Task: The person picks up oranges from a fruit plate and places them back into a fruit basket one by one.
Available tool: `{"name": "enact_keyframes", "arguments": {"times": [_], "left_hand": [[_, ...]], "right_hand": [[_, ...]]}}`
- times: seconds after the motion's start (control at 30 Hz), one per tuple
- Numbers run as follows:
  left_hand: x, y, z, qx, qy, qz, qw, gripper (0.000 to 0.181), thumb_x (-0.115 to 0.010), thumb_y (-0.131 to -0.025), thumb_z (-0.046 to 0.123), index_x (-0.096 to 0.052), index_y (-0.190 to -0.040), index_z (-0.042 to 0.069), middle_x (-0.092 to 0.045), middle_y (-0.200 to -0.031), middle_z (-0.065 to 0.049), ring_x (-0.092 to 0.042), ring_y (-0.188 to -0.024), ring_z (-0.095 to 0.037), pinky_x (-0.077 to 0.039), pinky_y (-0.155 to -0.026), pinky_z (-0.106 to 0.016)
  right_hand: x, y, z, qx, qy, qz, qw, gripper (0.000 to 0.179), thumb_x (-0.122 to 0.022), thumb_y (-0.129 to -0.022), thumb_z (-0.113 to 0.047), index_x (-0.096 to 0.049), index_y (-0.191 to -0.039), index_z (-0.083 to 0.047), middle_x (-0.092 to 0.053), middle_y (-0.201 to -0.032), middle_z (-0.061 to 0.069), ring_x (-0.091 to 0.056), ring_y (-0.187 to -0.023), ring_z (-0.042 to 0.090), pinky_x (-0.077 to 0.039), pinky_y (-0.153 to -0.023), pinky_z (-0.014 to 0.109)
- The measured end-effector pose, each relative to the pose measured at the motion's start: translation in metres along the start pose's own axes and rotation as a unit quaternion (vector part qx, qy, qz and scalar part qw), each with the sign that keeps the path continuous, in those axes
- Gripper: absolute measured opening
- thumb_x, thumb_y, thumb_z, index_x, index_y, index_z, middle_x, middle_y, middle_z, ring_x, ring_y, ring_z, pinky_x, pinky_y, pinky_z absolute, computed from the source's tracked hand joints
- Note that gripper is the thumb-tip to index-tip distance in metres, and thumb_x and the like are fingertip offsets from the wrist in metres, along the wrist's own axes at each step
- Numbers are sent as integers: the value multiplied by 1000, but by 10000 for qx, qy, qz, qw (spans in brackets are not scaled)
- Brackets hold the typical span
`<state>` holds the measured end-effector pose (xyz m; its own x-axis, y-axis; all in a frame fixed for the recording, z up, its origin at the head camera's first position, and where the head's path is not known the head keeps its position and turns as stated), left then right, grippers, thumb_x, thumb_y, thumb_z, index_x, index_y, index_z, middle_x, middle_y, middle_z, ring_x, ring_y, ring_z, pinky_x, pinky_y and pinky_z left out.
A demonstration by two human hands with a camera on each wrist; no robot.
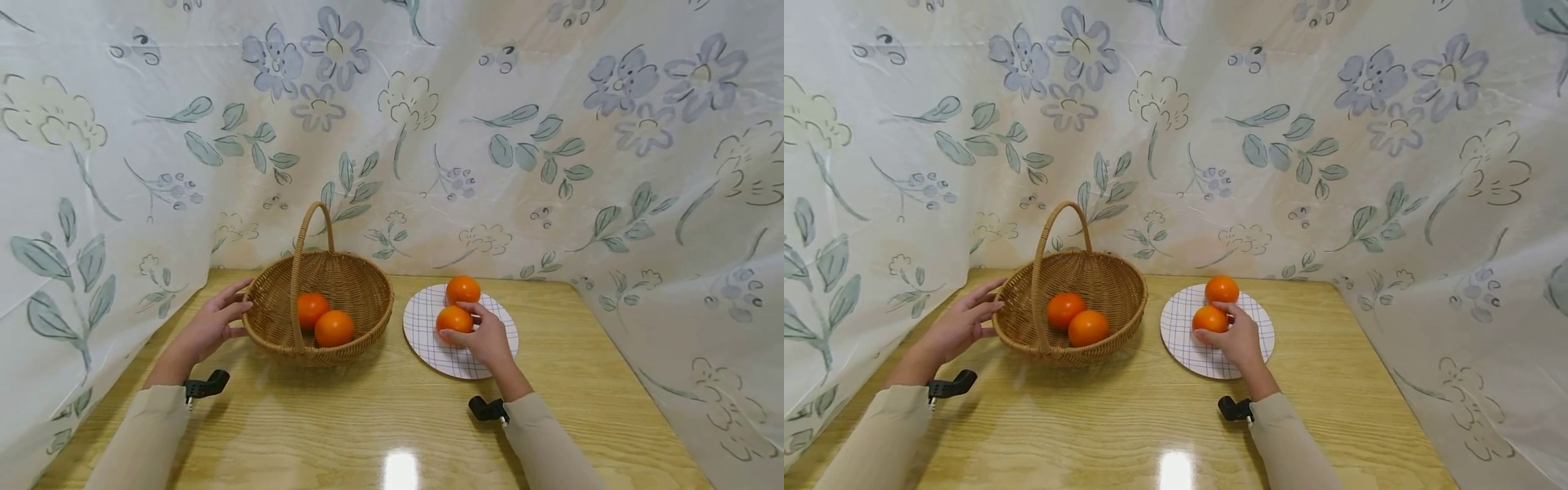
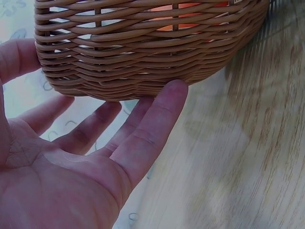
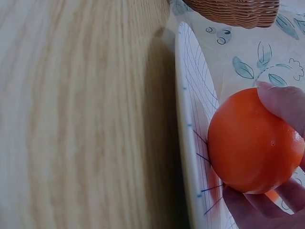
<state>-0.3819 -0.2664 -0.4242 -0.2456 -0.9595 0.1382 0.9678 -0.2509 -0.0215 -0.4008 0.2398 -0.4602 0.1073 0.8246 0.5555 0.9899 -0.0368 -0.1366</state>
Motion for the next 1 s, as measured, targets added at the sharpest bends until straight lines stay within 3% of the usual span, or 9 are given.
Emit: {"name": "enact_keyframes", "arguments": {"times": [1.0], "left_hand": [[-1, -1, 1, -85, -82, -32, 9999, 67, -47, -111, 27, -12, -166, 14, -21, -160, -32, -59, -117, -9, -61, -87, -37]], "right_hand": [[1, -3, 5, -68, 55, 54, 9999, 70, -89, -81, -35, -60, -141, -14, -60, -141, 12, -58, -120, 35, -53, -101, 48]]}}
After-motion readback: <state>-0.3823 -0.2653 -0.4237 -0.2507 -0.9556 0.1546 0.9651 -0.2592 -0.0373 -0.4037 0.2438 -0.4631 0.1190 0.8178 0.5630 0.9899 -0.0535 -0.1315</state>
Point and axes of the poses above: each hand's wrist, its own y-axis away from the middle knuckle, its own x-axis out of the back of the hand, z = x × y, the point moved 10 cm from there along -y, towards the middle knuckle
